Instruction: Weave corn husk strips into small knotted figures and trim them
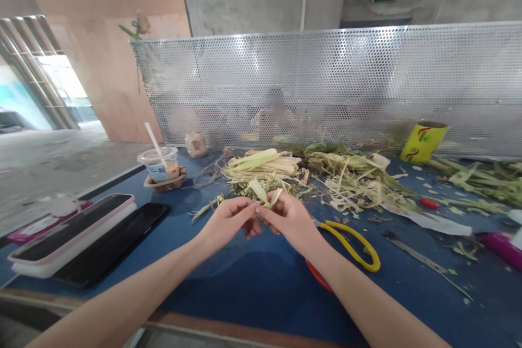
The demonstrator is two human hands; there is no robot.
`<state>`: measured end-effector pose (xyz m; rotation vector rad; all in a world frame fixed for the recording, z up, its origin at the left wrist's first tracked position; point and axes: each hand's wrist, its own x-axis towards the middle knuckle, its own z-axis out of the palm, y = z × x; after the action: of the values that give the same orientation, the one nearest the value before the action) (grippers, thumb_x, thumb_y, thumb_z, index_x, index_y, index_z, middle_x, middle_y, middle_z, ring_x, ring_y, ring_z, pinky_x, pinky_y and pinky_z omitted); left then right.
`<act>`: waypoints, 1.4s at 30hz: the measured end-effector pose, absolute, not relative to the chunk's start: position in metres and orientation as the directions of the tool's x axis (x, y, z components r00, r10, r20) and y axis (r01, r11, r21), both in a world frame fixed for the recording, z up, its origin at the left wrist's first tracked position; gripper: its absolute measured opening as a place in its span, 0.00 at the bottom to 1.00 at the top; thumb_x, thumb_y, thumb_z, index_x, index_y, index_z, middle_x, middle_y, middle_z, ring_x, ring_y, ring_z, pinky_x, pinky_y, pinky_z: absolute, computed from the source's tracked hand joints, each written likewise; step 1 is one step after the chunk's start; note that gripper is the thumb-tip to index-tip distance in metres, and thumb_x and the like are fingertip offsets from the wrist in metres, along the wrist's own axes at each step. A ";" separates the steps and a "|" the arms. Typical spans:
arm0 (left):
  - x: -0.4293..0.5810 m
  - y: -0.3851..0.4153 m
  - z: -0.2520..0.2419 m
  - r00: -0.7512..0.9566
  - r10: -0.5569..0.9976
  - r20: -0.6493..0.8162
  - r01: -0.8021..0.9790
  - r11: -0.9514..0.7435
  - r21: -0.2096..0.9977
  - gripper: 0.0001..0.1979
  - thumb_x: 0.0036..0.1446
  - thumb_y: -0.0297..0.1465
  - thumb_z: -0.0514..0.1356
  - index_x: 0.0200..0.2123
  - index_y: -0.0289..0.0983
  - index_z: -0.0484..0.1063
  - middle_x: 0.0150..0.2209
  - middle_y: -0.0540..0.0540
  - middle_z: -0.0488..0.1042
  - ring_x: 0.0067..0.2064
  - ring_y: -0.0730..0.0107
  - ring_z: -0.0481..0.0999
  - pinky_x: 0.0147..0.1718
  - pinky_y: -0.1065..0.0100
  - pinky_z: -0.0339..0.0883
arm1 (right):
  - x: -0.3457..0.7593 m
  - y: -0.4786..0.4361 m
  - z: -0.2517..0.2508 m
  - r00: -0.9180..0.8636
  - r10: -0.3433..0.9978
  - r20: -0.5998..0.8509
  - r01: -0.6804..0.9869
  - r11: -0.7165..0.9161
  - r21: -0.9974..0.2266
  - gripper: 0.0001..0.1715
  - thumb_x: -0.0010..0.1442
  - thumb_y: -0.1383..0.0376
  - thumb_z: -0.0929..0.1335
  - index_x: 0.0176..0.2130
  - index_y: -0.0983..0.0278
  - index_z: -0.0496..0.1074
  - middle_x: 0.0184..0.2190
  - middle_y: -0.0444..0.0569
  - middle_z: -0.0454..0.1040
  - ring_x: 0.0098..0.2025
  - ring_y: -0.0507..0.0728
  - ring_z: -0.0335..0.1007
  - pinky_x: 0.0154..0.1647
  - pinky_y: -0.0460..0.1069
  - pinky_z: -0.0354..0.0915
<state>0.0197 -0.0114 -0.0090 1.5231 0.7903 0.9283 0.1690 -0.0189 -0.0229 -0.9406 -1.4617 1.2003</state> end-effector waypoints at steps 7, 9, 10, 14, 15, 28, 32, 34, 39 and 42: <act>0.021 -0.009 -0.013 0.480 0.853 0.206 0.052 -0.262 0.964 0.15 0.54 0.37 0.53 0.20 0.33 0.64 0.17 0.50 0.68 0.17 0.79 0.64 0.20 0.75 0.61 | 0.172 -0.018 -0.020 -0.107 0.976 0.190 -0.206 0.165 -0.965 0.16 0.45 0.58 0.71 0.28 0.65 0.64 0.13 0.35 0.61 0.13 0.43 0.48 0.14 0.42 0.46; 0.019 -0.011 -0.011 0.512 0.836 0.195 0.008 -0.232 0.973 0.15 0.55 0.38 0.51 0.23 0.33 0.64 0.19 0.48 0.70 0.19 0.77 0.65 0.20 0.74 0.61 | 0.175 -0.018 -0.018 -0.193 0.973 0.124 -0.247 0.074 -0.966 0.15 0.46 0.59 0.71 0.26 0.65 0.64 0.14 0.37 0.63 0.14 0.44 0.51 0.15 0.42 0.46; 0.017 -0.012 -0.009 0.535 0.819 0.206 -0.024 -0.229 0.973 0.16 0.57 0.39 0.48 0.26 0.32 0.65 0.21 0.46 0.71 0.21 0.75 0.67 0.21 0.73 0.61 | 0.176 -0.018 -0.017 -0.244 0.966 0.089 -0.269 0.021 -0.963 0.14 0.48 0.59 0.70 0.25 0.66 0.65 0.14 0.38 0.64 0.14 0.44 0.52 0.16 0.43 0.47; 0.010 -0.017 -0.005 0.476 0.758 0.447 0.028 -0.521 0.853 0.13 0.58 0.35 0.47 0.31 0.33 0.67 0.30 0.44 0.70 0.33 0.70 0.68 0.34 0.68 0.62 | 0.180 -0.017 -0.018 -0.348 0.936 0.048 -0.360 -0.087 -0.929 0.14 0.54 0.58 0.66 0.24 0.66 0.64 0.13 0.38 0.61 0.15 0.44 0.49 0.20 0.43 0.51; 0.009 -0.018 -0.006 0.417 0.737 0.532 0.092 -0.617 0.782 0.08 0.55 0.33 0.51 0.32 0.34 0.65 0.32 0.45 0.69 0.35 0.70 0.67 0.36 0.68 0.61 | 0.179 -0.017 -0.019 -0.361 0.931 0.050 -0.379 -0.098 -0.920 0.14 0.54 0.58 0.66 0.25 0.65 0.64 0.12 0.37 0.59 0.15 0.44 0.48 0.20 0.43 0.52; 0.016 -0.016 -0.014 0.325 0.736 0.594 0.198 -0.667 0.719 0.08 0.48 0.32 0.61 0.33 0.37 0.69 0.31 0.48 0.74 0.33 0.71 0.73 0.34 0.71 0.66 | 0.175 -0.022 -0.027 -0.410 0.898 0.161 -0.521 -0.085 -0.849 0.06 0.56 0.60 0.65 0.33 0.60 0.64 0.14 0.36 0.59 0.15 0.45 0.47 0.20 0.43 0.50; 0.015 -0.018 -0.010 0.287 0.744 0.604 0.243 -0.666 0.705 0.04 0.49 0.31 0.60 0.27 0.36 0.73 0.28 0.49 0.76 0.29 0.73 0.72 0.31 0.73 0.65 | 0.175 -0.024 -0.024 -0.487 0.854 0.183 -0.482 -0.087 -0.872 0.09 0.57 0.59 0.64 0.38 0.60 0.64 0.15 0.36 0.61 0.15 0.44 0.49 0.21 0.44 0.50; 0.014 -0.017 -0.008 0.286 0.773 0.566 0.247 -0.631 0.736 0.05 0.48 0.31 0.60 0.26 0.36 0.73 0.27 0.49 0.76 0.28 0.73 0.71 0.28 0.74 0.63 | 0.177 -0.027 -0.020 -0.542 0.817 0.197 -0.447 -0.082 -0.891 0.09 0.56 0.60 0.65 0.38 0.59 0.63 0.16 0.36 0.62 0.16 0.44 0.51 0.21 0.44 0.49; 0.015 -0.012 -0.013 0.289 0.821 0.491 0.091 -0.535 0.840 0.06 0.48 0.32 0.60 0.25 0.35 0.72 0.24 0.50 0.74 0.25 0.75 0.69 0.25 0.75 0.62 | 0.181 -0.033 -0.010 -0.560 0.790 0.248 -0.422 -0.014 -0.907 0.05 0.57 0.63 0.65 0.36 0.58 0.61 0.19 0.36 0.65 0.14 0.42 0.51 0.20 0.44 0.47; 0.017 -0.008 -0.019 0.308 0.845 0.438 -0.022 -0.453 0.891 0.06 0.47 0.32 0.59 0.26 0.34 0.72 0.25 0.48 0.73 0.27 0.74 0.70 0.26 0.74 0.62 | 0.183 -0.033 -0.008 -0.527 0.802 0.282 -0.409 0.051 -0.911 0.04 0.58 0.63 0.63 0.36 0.57 0.61 0.20 0.37 0.67 0.13 0.43 0.52 0.19 0.45 0.47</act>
<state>0.0167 -0.0077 -0.0193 1.7128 0.7483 1.2636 0.1827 -0.0334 -0.0083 -0.4287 -1.3941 1.6448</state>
